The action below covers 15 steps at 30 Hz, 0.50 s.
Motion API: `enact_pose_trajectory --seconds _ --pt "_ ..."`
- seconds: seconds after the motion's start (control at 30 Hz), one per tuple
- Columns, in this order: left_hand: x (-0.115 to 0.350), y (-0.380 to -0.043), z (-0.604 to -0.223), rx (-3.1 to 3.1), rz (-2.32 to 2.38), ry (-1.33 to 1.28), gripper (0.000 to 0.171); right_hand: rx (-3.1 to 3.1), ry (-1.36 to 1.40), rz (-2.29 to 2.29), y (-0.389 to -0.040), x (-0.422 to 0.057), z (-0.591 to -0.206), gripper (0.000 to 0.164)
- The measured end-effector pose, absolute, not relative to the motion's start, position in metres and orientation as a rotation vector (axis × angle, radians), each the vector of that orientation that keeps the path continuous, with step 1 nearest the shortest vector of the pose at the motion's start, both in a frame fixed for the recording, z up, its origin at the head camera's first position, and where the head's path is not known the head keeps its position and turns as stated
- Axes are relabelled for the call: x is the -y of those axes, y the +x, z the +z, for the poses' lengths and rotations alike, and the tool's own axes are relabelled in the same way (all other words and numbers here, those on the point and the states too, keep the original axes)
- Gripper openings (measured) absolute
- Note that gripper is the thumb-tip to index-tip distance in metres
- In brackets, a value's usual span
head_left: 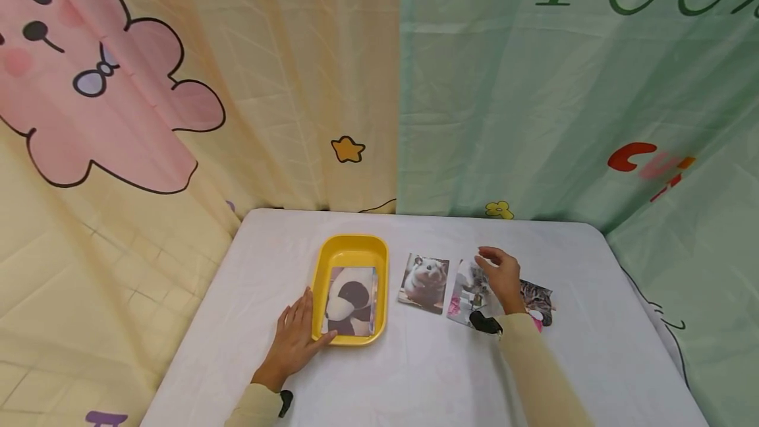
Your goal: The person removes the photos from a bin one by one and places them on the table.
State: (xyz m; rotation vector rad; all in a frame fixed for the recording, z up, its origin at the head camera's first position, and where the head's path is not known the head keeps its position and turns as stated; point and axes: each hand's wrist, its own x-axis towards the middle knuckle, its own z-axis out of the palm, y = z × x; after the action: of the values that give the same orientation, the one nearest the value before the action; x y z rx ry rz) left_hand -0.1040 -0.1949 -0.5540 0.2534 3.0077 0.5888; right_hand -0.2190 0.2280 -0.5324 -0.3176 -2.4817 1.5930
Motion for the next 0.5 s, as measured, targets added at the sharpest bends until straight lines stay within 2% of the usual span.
enact_pose_trajectory --seconds 0.27,0.5 --pt "0.195 -0.103 -0.553 -2.988 0.599 0.246 0.102 2.482 0.016 1.648 -0.233 -0.164 -0.526 0.026" --pt "0.195 -0.104 -0.554 -3.022 0.592 0.27 0.101 2.549 0.174 1.663 -0.238 -0.109 -0.522 0.024"
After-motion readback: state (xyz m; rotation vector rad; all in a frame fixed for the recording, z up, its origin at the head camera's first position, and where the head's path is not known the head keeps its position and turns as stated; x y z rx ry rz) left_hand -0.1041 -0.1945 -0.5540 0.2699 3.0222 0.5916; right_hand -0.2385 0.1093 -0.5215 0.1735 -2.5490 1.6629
